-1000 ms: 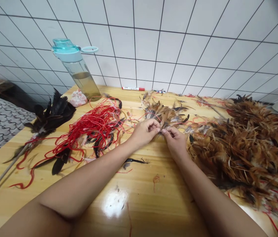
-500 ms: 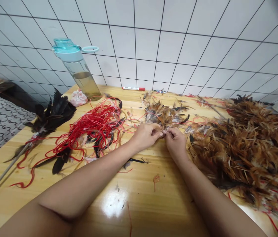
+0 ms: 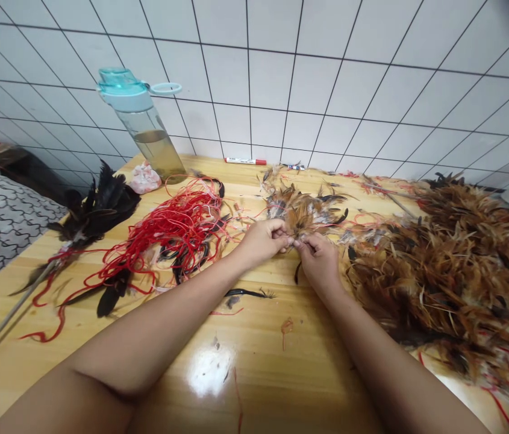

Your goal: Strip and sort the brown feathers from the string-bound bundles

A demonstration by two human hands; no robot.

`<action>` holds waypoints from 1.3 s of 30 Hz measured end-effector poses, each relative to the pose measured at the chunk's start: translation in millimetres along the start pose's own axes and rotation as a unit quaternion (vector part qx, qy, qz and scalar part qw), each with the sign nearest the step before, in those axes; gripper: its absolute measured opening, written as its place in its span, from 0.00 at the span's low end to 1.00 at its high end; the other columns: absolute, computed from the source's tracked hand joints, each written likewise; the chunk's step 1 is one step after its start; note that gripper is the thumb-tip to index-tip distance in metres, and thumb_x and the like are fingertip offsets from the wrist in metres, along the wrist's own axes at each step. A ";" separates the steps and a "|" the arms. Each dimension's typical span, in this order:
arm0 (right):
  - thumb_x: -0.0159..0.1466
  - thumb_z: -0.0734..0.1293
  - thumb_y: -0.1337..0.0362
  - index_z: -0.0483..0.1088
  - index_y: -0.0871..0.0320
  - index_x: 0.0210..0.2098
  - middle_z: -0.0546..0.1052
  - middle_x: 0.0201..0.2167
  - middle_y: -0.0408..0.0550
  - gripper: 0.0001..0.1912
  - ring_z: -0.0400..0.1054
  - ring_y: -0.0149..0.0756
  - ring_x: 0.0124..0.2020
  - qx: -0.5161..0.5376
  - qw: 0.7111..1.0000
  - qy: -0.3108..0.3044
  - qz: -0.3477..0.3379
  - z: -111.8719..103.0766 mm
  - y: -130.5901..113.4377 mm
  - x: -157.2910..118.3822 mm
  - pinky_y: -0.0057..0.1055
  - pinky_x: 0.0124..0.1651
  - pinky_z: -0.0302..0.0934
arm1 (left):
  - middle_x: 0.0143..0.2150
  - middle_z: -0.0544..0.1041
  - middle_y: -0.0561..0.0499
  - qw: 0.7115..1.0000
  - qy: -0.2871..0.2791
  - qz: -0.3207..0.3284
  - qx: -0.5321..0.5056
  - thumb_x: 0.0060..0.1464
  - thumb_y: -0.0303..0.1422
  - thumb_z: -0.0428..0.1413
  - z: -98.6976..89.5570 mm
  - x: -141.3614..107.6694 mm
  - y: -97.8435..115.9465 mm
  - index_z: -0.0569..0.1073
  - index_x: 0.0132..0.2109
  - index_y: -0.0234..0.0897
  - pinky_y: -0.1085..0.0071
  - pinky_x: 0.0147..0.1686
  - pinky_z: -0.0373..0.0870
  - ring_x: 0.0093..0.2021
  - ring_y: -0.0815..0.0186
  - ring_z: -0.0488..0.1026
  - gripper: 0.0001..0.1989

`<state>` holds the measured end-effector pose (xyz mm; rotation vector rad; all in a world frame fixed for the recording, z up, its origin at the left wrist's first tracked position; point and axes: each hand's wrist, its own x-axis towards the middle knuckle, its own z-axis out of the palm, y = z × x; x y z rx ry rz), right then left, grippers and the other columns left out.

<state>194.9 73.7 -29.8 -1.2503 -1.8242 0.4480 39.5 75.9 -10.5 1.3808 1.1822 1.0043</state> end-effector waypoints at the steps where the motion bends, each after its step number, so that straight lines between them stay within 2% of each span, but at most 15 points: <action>1: 0.58 0.65 0.66 0.69 0.56 0.21 0.67 0.20 0.43 0.09 0.60 0.33 0.24 0.000 1.000 0.001 -0.001 -0.1 0.0 0.0 0.30 0.30 0.52 | 0.22 0.68 0.57 1.000 -0.002 0.006 0.007 0.45 0.31 0.58 0.2 -0.7 0.5 0.65 0.27 0.34 0.78 0.24 0.61 0.22 0.74 0.67 0.08; 5: 0.58 0.64 0.65 0.69 0.57 0.21 0.67 0.20 0.43 0.10 0.60 0.32 0.24 -0.001 1.000 -0.003 0.008 -0.5 1.1 0.3 0.30 0.30 0.52 | 0.22 0.69 0.57 0.998 -0.004 0.038 0.053 0.45 0.32 0.59 0.3 -3.3 2.8 0.64 0.28 0.35 0.78 0.24 0.60 0.22 0.74 0.65 0.09; 7: 0.58 0.64 0.65 0.68 0.57 0.20 0.66 0.19 0.42 0.11 0.60 0.32 0.24 -0.001 1.000 -0.008 0.015 -0.7 1.8 0.8 0.30 0.30 0.52 | 0.23 0.70 0.56 0.997 -0.012 0.034 0.062 0.47 0.33 0.58 0.2 -3.6 3.8 0.66 0.28 0.35 0.78 0.25 0.61 0.23 0.74 0.66 0.09; 12: 0.57 0.64 0.63 0.66 0.57 0.19 0.65 0.19 0.42 0.12 0.59 0.32 0.24 0.020 0.999 -0.017 0.024 -1.2 1.1 2.2 0.29 0.29 0.52 | 0.25 0.72 0.53 1.000 -0.012 -0.014 -0.014 0.49 0.35 0.56 -0.1 -1.0 0.0 0.67 0.29 0.34 0.75 0.27 0.66 0.23 0.73 0.69 0.09; 17: 0.57 0.64 0.59 0.66 0.57 0.19 0.64 0.19 0.41 0.13 0.57 0.30 0.22 0.051 0.997 -0.022 0.056 -2.0 0.9 3.7 0.29 0.28 0.51 | 0.22 0.68 0.56 1.000 0.014 0.004 -0.027 0.46 0.35 0.60 -0.3 1.2 -5.1 0.67 0.27 0.33 0.77 0.25 0.62 0.22 0.74 0.66 0.11; 22: 0.57 0.64 0.61 0.66 0.56 0.19 0.66 0.19 0.42 0.12 0.59 0.31 0.23 0.033 0.998 -0.038 0.036 -0.5 3.9 3.3 0.29 0.28 0.52 | 0.23 0.69 0.56 0.999 -0.006 -0.015 -0.045 0.43 0.32 0.60 0.0 0.5 -1.0 0.66 0.27 0.33 0.77 0.26 0.62 0.23 0.74 0.67 0.10; 26: 0.58 0.63 0.63 0.67 0.56 0.18 0.68 0.20 0.43 0.12 0.61 0.33 0.25 0.012 0.999 -0.041 0.019 0.7 4.7 1.8 0.30 0.30 0.53 | 0.21 0.70 0.56 1.000 -0.030 0.000 0.009 0.45 0.33 0.59 -1.1 -1.7 2.3 0.65 0.25 0.34 0.77 0.26 0.60 0.23 0.74 0.66 0.10; 30: 0.59 0.63 0.64 0.68 0.56 0.18 0.69 0.20 0.45 0.13 0.63 0.34 0.26 -0.008 0.999 -0.039 -0.011 0.7 2.3 0.0 0.30 0.31 0.54 | 0.19 0.68 0.58 0.997 -0.006 0.032 0.071 0.46 0.34 0.59 -0.5 -2.3 -0.4 0.65 0.24 0.34 0.77 0.23 0.56 0.22 0.74 0.63 0.12; 34: 0.59 0.63 0.65 0.72 0.56 0.22 0.71 0.22 0.45 0.11 0.64 0.34 0.27 0.000 0.999 -0.053 -0.005 0.7 0.5 -0.9 0.30 0.31 0.56 | 0.22 0.70 0.57 1.000 0.018 0.003 -0.007 0.43 0.34 0.61 2.9 -0.3 -5.0 0.70 0.29 0.33 0.77 0.23 0.60 0.22 0.74 0.65 0.10; 36: 0.58 0.64 0.64 0.75 0.56 0.25 0.73 0.24 0.45 0.09 0.65 0.34 0.27 0.038 0.997 -0.059 0.021 1.1 0.8 -0.6 0.30 0.32 0.58 | 0.24 0.72 0.55 0.996 0.027 -0.023 -0.077 0.42 0.34 0.63 3.8 0.8 -5.5 0.71 0.31 0.32 0.76 0.24 0.61 0.22 0.74 0.66 0.12; 39: 0.58 0.66 0.59 0.77 0.56 0.29 0.77 0.27 0.47 0.09 0.67 0.34 0.28 0.121 0.989 -0.072 0.054 1.9 2.6 1.1 0.31 0.34 0.61 | 0.24 0.73 0.52 0.984 0.031 -0.041 -0.170 0.40 0.35 0.64 2.5 1.6 -3.0 0.70 0.29 0.31 0.77 0.25 0.61 0.23 0.75 0.66 0.13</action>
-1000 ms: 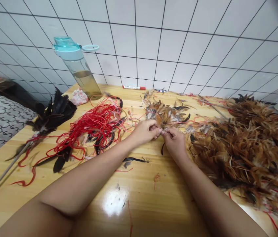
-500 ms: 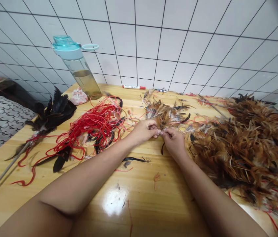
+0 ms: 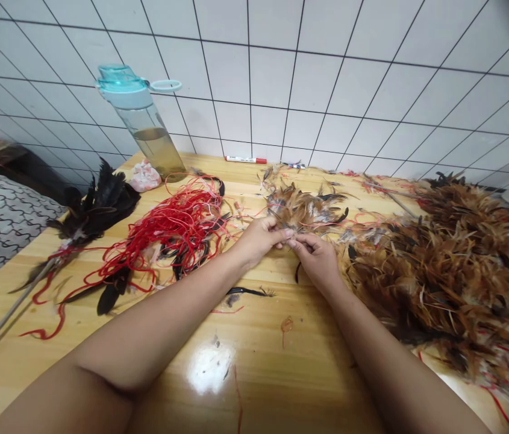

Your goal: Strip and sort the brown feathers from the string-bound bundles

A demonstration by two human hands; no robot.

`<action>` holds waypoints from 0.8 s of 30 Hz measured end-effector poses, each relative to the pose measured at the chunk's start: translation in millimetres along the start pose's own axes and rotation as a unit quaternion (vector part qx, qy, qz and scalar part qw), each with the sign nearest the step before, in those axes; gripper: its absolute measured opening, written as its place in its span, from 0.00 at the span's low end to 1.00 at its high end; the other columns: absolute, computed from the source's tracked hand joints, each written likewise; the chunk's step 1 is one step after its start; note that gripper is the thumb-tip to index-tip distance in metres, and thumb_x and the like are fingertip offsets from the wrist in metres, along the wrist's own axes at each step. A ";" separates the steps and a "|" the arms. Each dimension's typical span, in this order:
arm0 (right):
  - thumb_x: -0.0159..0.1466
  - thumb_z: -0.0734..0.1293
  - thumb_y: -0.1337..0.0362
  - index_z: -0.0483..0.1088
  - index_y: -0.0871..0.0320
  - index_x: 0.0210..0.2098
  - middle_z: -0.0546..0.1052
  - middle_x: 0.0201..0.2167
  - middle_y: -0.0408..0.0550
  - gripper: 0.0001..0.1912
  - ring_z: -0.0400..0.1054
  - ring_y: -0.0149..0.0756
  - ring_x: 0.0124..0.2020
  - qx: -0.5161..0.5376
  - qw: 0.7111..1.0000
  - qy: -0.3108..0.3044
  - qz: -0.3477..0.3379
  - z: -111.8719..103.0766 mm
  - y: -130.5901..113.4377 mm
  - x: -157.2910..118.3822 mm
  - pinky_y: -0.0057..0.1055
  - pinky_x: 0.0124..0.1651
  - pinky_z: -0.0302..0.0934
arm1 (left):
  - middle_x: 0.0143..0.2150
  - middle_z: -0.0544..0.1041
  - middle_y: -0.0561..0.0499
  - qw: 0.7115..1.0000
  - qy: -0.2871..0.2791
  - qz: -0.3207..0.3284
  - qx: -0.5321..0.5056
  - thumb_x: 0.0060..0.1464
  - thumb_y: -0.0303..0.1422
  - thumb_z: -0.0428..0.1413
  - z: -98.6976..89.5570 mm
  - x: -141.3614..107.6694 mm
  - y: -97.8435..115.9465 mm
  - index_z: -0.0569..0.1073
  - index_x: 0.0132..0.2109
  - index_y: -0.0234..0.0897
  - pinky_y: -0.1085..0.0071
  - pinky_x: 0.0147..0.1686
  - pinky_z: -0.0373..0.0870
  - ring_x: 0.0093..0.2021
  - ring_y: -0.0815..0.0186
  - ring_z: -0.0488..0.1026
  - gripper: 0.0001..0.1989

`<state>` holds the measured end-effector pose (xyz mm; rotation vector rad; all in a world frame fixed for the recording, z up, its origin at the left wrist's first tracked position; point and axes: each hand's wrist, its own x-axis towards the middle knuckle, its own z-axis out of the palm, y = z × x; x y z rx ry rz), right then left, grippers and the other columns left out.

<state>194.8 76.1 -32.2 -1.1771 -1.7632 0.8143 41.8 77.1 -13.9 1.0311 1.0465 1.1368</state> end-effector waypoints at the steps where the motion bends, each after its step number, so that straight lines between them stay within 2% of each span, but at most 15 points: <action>1: 0.58 0.67 0.58 0.77 0.56 0.30 0.78 0.28 0.47 0.09 0.68 0.34 0.29 0.027 1.000 -0.004 0.007 -0.1 0.7 0.8 0.32 0.35 0.62 | 0.24 0.73 0.52 1.000 -0.002 -0.003 -0.022 0.40 0.36 0.64 -0.5 -0.1 1.6 0.70 0.28 0.30 0.77 0.25 0.60 0.22 0.75 0.65 0.14; 7: 0.54 0.69 0.57 0.77 0.56 0.30 0.80 0.30 0.46 0.10 0.72 0.37 0.33 0.122 0.991 -0.005 0.048 -1.8 2.3 4.6 0.35 0.40 0.66 | 0.22 0.71 0.54 0.998 0.001 -0.019 -0.053 0.37 0.36 0.67 -2.3 -1.6 7.1 0.70 0.25 0.30 0.76 0.25 0.59 0.22 0.76 0.64 0.16; 12: 0.54 0.68 0.59 0.77 0.55 0.28 0.80 0.29 0.46 0.08 0.72 0.37 0.32 0.096 0.994 -0.033 0.036 -3.5 -2.0 4.8 0.34 0.39 0.65 | 0.22 0.71 0.55 0.999 0.004 -0.020 -0.027 0.35 0.36 0.67 -1.7 -0.4 3.0 0.71 0.28 0.30 0.76 0.24 0.58 0.22 0.76 0.63 0.17; 18: 0.55 0.68 0.60 0.76 0.55 0.25 0.77 0.26 0.45 0.08 0.69 0.35 0.31 0.055 0.998 -0.039 0.011 -6.8 -2.1 5.4 0.32 0.38 0.63 | 0.25 0.73 0.53 0.998 -0.045 -0.033 -0.024 0.34 0.35 0.69 -3.6 -1.4 2.6 0.72 0.32 0.30 0.77 0.25 0.59 0.24 0.76 0.66 0.19; 24: 0.56 0.68 0.55 0.72 0.56 0.23 0.73 0.23 0.42 0.12 0.66 0.33 0.28 0.078 0.994 -0.070 0.005 -9.2 -0.1 6.3 0.30 0.35 0.62 | 0.25 0.73 0.52 0.995 -0.082 -0.047 -0.025 0.34 0.37 0.70 -6.1 -4.1 4.8 0.70 0.27 0.30 0.76 0.27 0.63 0.26 0.74 0.69 0.19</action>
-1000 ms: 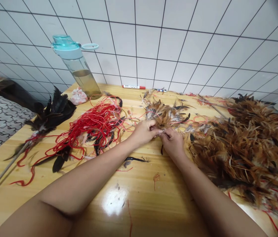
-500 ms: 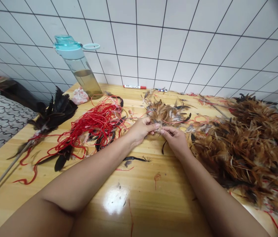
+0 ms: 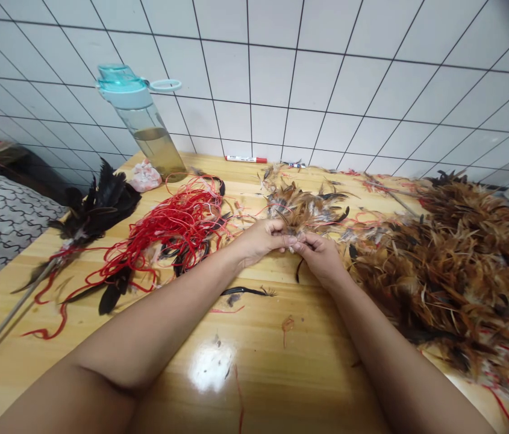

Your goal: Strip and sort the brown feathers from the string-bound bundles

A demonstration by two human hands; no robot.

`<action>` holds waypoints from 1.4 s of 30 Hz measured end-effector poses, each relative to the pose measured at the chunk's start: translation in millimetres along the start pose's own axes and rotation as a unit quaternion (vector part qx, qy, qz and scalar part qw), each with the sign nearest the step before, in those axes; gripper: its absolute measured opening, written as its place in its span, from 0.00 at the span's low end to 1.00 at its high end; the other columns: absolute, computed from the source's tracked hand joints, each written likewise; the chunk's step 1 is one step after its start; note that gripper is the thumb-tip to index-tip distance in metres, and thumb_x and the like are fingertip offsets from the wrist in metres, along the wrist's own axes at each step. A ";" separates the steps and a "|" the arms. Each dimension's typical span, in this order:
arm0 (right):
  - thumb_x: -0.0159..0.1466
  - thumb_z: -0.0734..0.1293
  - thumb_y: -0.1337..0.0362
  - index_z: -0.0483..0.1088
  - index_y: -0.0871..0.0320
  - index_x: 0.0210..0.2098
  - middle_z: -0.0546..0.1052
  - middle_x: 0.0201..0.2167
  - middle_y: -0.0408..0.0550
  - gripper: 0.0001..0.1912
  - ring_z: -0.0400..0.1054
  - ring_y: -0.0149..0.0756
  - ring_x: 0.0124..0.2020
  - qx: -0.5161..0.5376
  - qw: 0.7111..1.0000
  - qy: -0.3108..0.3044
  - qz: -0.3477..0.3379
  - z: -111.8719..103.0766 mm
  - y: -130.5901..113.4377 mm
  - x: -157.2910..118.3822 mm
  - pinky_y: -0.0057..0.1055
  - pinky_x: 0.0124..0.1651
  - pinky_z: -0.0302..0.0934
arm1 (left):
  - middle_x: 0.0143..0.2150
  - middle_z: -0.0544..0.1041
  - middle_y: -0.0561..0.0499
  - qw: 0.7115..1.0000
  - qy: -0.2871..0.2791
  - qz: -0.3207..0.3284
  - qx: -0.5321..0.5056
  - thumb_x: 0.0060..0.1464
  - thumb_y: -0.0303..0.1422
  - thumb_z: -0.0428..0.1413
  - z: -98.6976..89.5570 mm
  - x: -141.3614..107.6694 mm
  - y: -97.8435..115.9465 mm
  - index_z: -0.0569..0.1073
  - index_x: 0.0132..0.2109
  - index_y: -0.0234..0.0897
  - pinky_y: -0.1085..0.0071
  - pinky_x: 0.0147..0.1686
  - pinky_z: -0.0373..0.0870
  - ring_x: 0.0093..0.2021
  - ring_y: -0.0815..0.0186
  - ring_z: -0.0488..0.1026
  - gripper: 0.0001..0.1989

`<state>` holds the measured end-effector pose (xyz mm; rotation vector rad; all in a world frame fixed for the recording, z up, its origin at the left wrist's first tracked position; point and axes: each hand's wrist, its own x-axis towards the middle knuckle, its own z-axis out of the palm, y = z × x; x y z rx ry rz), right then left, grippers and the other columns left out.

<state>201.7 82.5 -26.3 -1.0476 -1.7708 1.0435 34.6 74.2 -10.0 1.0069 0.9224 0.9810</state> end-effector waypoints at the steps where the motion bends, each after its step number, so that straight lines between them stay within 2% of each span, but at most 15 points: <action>1: 0.55 0.68 0.54 0.72 0.56 0.22 0.73 0.23 0.42 0.12 0.66 0.33 0.29 0.016 1.000 -0.005 0.010 0.0 -0.2 -0.1 0.30 0.36 0.62 | 0.25 0.74 0.52 1.000 -0.007 -0.003 -0.003 0.33 0.37 0.70 0.2 -0.1 0.3 0.71 0.27 0.29 0.76 0.28 0.63 0.26 0.74 0.69 0.19; 6: 0.52 0.72 0.54 0.74 0.56 0.26 0.77 0.26 0.43 0.12 0.70 0.34 0.32 0.138 0.988 -0.001 0.069 1.3 -5.1 -1.3 0.34 0.43 0.64 | 0.27 0.76 0.51 0.998 0.002 0.015 -0.054 0.33 0.37 0.70 3.0 1.2 2.6 0.76 0.32 0.29 0.77 0.26 0.61 0.26 0.75 0.68 0.19; 9: 0.52 0.72 0.53 0.76 0.55 0.29 0.79 0.29 0.45 0.13 0.72 0.36 0.35 0.180 0.981 0.000 0.078 2.1 -8.6 -1.9 0.38 0.47 0.64 | 0.24 0.74 0.52 0.994 0.019 0.030 -0.106 0.35 0.38 0.70 3.5 2.3 4.9 0.75 0.29 0.28 0.78 0.24 0.61 0.24 0.77 0.67 0.18; 13: 0.51 0.73 0.53 0.76 0.55 0.30 0.80 0.31 0.46 0.13 0.73 0.37 0.37 0.157 0.985 -0.009 0.073 2.8 -9.7 -1.9 0.38 0.47 0.65 | 0.22 0.72 0.52 0.989 0.020 0.009 -0.144 0.37 0.39 0.69 1.4 3.4 5.4 0.72 0.24 0.28 0.79 0.24 0.63 0.23 0.76 0.67 0.18; 19: 0.53 0.72 0.55 0.75 0.56 0.29 0.80 0.30 0.44 0.11 0.72 0.35 0.35 0.144 0.988 -0.009 0.048 3.9 -6.5 -1.7 0.35 0.45 0.65 | 0.22 0.71 0.53 0.986 0.002 -0.011 -0.164 0.39 0.37 0.69 2.9 2.7 2.4 0.72 0.26 0.28 0.80 0.25 0.63 0.24 0.77 0.67 0.17; 30: 0.56 0.69 0.51 0.73 0.56 0.28 0.77 0.28 0.45 0.14 0.69 0.34 0.33 0.113 0.993 -0.036 0.027 5.1 -0.7 -1.7 0.33 0.42 0.63 | 0.21 0.72 0.51 0.991 -0.016 -0.026 -0.129 0.36 0.40 0.70 5.4 1.3 2.7 0.73 0.26 0.27 0.79 0.24 0.62 0.22 0.77 0.67 0.20; 36: 0.57 0.68 0.53 0.72 0.57 0.27 0.75 0.26 0.43 0.13 0.67 0.32 0.31 0.069 0.997 -0.007 0.025 3.2 -4.0 -2.2 0.30 0.38 0.61 | 0.21 0.71 0.53 0.989 0.026 0.010 -0.146 0.39 0.39 0.68 3.4 2.0 5.5 0.72 0.25 0.27 0.79 0.24 0.63 0.21 0.78 0.65 0.19; 42: 0.57 0.68 0.54 0.71 0.57 0.27 0.74 0.25 0.43 0.12 0.65 0.32 0.30 0.080 0.996 0.005 0.034 3.5 -4.2 -2.1 0.30 0.36 0.60 | 0.21 0.72 0.52 0.983 0.025 -0.014 -0.179 0.41 0.35 0.68 1.7 2.3 6.5 0.71 0.26 0.27 0.80 0.24 0.64 0.21 0.77 0.67 0.16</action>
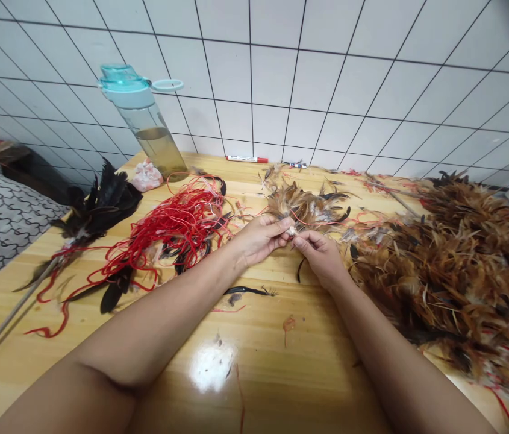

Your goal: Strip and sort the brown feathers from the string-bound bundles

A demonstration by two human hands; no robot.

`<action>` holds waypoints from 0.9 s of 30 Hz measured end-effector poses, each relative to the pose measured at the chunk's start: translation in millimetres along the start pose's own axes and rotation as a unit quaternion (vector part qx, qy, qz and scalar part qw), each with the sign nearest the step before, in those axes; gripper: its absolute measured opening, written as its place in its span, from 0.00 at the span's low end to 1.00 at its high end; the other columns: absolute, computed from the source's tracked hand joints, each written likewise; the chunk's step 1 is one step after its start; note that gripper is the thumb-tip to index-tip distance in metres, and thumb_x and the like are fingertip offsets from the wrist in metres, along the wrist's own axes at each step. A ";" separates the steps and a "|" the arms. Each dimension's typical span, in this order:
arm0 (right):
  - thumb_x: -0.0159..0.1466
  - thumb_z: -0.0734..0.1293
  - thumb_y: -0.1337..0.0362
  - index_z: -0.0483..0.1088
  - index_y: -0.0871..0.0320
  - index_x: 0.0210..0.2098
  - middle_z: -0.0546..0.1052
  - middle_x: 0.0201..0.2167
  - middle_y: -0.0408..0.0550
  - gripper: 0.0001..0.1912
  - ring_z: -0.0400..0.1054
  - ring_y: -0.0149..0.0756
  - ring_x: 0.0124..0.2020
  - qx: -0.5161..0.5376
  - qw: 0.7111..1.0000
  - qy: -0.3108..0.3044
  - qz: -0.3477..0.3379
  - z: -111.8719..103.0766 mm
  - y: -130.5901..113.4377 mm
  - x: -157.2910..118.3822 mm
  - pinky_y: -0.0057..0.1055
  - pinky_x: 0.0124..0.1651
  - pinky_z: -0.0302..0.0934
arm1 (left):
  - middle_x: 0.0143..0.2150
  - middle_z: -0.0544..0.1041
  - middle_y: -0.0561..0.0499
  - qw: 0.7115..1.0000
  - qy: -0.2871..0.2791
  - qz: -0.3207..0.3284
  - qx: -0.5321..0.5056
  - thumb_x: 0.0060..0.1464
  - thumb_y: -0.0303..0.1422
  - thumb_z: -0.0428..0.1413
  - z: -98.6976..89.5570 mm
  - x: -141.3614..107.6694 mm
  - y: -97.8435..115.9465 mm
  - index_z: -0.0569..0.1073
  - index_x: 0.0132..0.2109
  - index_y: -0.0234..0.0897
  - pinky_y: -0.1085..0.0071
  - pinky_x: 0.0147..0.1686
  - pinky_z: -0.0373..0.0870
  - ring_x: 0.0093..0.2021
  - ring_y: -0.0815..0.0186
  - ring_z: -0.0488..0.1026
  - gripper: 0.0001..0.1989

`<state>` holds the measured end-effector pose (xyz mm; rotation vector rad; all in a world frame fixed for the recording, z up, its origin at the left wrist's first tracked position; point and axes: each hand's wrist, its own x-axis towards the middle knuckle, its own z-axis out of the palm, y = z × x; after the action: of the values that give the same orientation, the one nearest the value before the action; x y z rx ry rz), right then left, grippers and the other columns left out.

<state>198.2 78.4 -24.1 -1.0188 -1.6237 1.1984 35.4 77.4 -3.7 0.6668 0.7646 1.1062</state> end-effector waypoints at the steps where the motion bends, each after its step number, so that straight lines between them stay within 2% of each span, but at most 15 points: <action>1: 0.56 0.68 0.54 0.71 0.57 0.27 0.74 0.25 0.43 0.12 0.65 0.32 0.29 0.003 1.000 0.002 0.001 0.1 -0.2 0.0 0.30 0.36 0.60 | 0.21 0.71 0.52 1.000 -0.001 0.001 -0.009 0.41 0.34 0.68 -0.3 0.2 0.1 0.71 0.26 0.27 0.81 0.24 0.64 0.22 0.77 0.67 0.15; 7: 0.56 0.69 0.55 0.72 0.56 0.28 0.73 0.25 0.42 0.10 0.64 0.30 0.29 0.045 0.999 0.022 0.012 0.6 -1.5 -0.2 0.29 0.37 0.59 | 0.21 0.71 0.53 1.000 -0.010 0.006 -0.018 0.40 0.33 0.68 -1.1 0.3 0.7 0.71 0.26 0.27 0.81 0.23 0.64 0.21 0.78 0.67 0.15; 10: 0.55 0.70 0.56 0.72 0.56 0.28 0.75 0.26 0.42 0.10 0.66 0.31 0.30 0.060 0.998 0.013 0.022 0.7 -0.9 0.4 0.30 0.38 0.60 | 0.21 0.71 0.52 1.000 -0.015 -0.004 -0.008 0.40 0.33 0.69 -0.1 -0.6 -0.2 0.71 0.25 0.27 0.81 0.23 0.64 0.22 0.77 0.67 0.15; 16: 0.55 0.69 0.55 0.72 0.56 0.27 0.76 0.27 0.43 0.10 0.68 0.33 0.31 0.046 0.999 0.000 0.010 -0.1 0.5 1.3 0.32 0.41 0.62 | 0.23 0.72 0.51 0.999 -0.025 -0.016 0.012 0.35 0.35 0.70 0.4 -0.9 -1.9 0.73 0.27 0.26 0.81 0.24 0.63 0.23 0.77 0.67 0.18; 22: 0.57 0.69 0.56 0.71 0.57 0.26 0.76 0.27 0.43 0.11 0.67 0.32 0.31 0.032 0.999 -0.006 0.002 -0.2 -1.1 0.2 0.31 0.41 0.61 | 0.22 0.72 0.52 0.999 -0.033 -0.013 0.029 0.35 0.36 0.70 -0.3 -0.4 -4.7 0.72 0.27 0.27 0.79 0.24 0.62 0.23 0.77 0.66 0.19; 27: 0.57 0.69 0.54 0.71 0.57 0.28 0.75 0.27 0.43 0.12 0.67 0.32 0.31 0.034 0.999 0.004 0.007 -0.2 0.1 0.1 0.31 0.40 0.61 | 0.22 0.71 0.53 0.998 -0.032 0.013 0.061 0.35 0.39 0.70 1.3 -0.3 -3.3 0.72 0.26 0.28 0.78 0.23 0.58 0.22 0.77 0.63 0.19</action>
<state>198.4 78.6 -24.1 -0.9910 -1.5620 1.2491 38.1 75.9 -5.5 0.8132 0.7754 1.0622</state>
